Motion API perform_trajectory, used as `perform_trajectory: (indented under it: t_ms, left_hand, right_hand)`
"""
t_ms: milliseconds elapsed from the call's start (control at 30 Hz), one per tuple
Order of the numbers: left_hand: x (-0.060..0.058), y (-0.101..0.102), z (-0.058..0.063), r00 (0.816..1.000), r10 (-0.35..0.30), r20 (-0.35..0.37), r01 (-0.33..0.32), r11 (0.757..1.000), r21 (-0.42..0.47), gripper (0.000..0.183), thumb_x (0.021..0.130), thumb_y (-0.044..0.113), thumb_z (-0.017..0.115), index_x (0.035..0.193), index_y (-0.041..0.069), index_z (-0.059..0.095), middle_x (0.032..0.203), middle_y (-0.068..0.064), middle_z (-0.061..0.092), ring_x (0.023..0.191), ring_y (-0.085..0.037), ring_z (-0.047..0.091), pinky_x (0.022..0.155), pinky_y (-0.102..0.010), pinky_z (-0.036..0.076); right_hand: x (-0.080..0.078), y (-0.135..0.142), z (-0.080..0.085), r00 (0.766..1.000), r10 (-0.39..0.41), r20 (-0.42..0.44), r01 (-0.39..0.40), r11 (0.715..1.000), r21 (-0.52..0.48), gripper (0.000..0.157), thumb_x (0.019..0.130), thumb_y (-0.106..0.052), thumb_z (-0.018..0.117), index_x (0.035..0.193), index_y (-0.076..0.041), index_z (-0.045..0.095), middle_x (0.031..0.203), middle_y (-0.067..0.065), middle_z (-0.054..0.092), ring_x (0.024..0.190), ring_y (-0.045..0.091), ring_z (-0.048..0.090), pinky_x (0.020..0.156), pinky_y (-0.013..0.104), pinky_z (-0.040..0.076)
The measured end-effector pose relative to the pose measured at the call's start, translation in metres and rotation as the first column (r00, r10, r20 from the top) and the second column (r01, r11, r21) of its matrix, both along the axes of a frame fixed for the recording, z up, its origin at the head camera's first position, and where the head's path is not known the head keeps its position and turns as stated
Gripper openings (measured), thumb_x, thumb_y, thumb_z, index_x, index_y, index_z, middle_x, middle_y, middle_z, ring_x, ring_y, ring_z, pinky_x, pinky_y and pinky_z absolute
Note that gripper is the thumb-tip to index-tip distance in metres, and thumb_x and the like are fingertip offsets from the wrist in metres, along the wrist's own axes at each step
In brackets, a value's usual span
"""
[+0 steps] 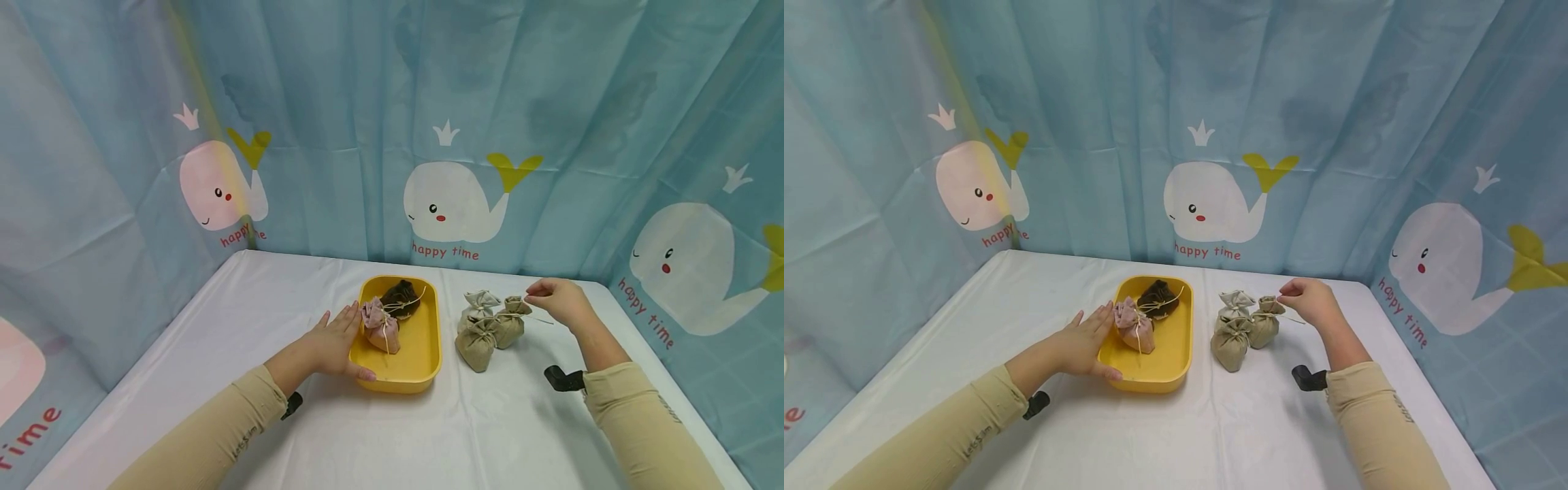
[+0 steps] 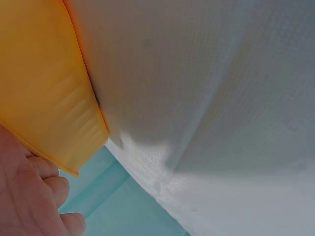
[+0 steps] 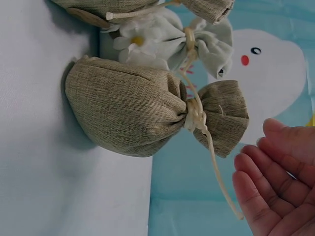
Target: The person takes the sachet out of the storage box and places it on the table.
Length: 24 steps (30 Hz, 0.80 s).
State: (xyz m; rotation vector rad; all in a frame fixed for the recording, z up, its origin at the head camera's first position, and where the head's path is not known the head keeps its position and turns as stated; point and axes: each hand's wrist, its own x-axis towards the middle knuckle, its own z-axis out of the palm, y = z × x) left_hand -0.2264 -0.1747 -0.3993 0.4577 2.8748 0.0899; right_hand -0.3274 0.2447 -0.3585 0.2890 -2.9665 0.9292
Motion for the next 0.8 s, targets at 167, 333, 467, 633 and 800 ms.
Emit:
perform_trajectory:
  t_ms: [167,333,467,633,800]
  left_hand:
    - [-0.002,0.0,-0.002,1.0,-0.005,0.012,0.005,1.0,0.008,0.133,0.053,0.09,0.042,0.146,0.001,0.009,0.153,-0.013,-0.002,0.14,-0.028,0.0,0.109,-0.053,0.001]
    - [-0.003,0.0,-0.003,1.0,-0.003,0.007,0.003,1.0,0.006,0.133,0.052,0.091,0.04,0.146,0.001,0.01,0.153,-0.013,-0.001,0.14,-0.028,0.0,0.109,-0.053,0.001]
    - [-0.002,-0.001,-0.003,1.0,-0.005,0.004,0.005,1.0,-0.008,0.133,0.052,0.091,0.04,0.146,0.002,0.008,0.153,-0.013,-0.002,0.14,-0.028,0.0,0.109,-0.053,0.002]
    - [-0.002,0.0,-0.003,1.0,0.002,0.01,-0.001,1.0,-0.012,0.133,0.052,0.09,0.04,0.146,0.002,0.008,0.153,-0.013,-0.003,0.14,-0.027,-0.001,0.109,-0.053,0.003]
    - [-0.003,-0.001,-0.004,1.0,-0.001,0.014,0.001,1.0,0.004,0.133,0.052,0.091,0.04,0.146,0.001,0.009,0.153,-0.013,-0.003,0.14,-0.027,-0.001,0.109,-0.053,0.001]
  right_hand:
    - [0.001,0.0,0.002,1.0,0.006,-0.012,-0.006,1.0,-0.01,0.033,0.088,-0.03,0.062,0.106,-0.003,0.063,0.104,0.017,0.064,0.096,0.035,0.057,0.075,0.044,0.047]
    - [0.0,-0.003,0.006,1.0,0.006,-0.003,-0.006,1.0,-0.021,0.035,0.088,-0.031,0.061,0.108,-0.003,0.063,0.105,0.016,0.064,0.097,0.034,0.057,0.076,0.044,0.047]
    - [-0.001,-0.01,0.01,1.0,0.027,-0.009,-0.027,1.0,-0.003,0.033,0.088,-0.032,0.061,0.107,-0.004,0.063,0.103,0.014,0.064,0.097,0.032,0.057,0.077,0.043,0.046]
    - [-0.001,-0.023,0.017,0.998,0.059,-0.026,-0.059,0.998,0.001,0.032,0.088,-0.031,0.061,0.106,-0.005,0.064,0.104,0.014,0.064,0.097,0.031,0.057,0.078,0.043,0.047]
    - [0.001,-0.038,0.024,0.995,0.09,-0.041,-0.091,0.995,-0.028,0.028,0.088,-0.025,0.061,0.105,-0.003,0.064,0.102,0.015,0.065,0.097,0.032,0.058,0.079,0.043,0.047]
